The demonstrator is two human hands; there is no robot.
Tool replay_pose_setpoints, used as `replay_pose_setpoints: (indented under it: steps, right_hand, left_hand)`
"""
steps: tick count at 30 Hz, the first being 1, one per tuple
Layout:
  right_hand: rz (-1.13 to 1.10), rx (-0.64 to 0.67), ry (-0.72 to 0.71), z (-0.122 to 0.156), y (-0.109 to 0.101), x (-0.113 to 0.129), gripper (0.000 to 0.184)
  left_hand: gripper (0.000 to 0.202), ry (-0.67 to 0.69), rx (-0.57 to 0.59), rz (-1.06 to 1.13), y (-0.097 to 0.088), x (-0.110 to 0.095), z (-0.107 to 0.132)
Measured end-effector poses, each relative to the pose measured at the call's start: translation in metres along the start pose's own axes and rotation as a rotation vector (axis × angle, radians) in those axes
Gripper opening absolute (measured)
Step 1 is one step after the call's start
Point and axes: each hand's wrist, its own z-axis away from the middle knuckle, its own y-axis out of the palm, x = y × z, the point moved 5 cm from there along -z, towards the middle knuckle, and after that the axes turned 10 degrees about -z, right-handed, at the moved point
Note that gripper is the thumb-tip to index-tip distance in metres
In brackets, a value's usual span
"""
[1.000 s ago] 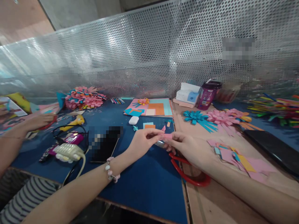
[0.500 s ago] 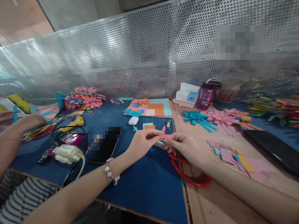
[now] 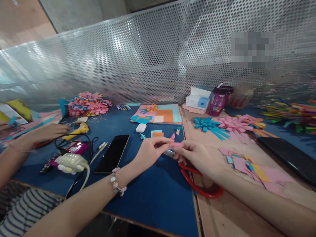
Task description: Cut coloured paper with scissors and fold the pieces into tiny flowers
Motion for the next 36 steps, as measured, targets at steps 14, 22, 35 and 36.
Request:
replay_pose_setpoints:
  steps: [14,22,35,36]
  right_hand:
    - [0.097,0.069,-0.057,-0.002,0.003,-0.003,0.037]
    - [0.139,0.043,-0.052,-0.001,0.002,-0.003,0.035]
    - [0.151,-0.004,-0.013,0.003,0.003,0.007,0.038]
    - [0.161,-0.009,-0.005,0.004,0.003,0.009,0.037]
  left_hand:
    - [0.033,-0.015,0.002,-0.059,-0.006,-0.01,0.002]
    - [0.041,0.009,0.043,-0.036,-0.003,-0.01,0.002]
    - [0.052,-0.002,0.019,-0.036,-0.004,-0.015,0.005]
    - [0.053,-0.001,0.019,-0.035,-0.004,-0.015,0.005]
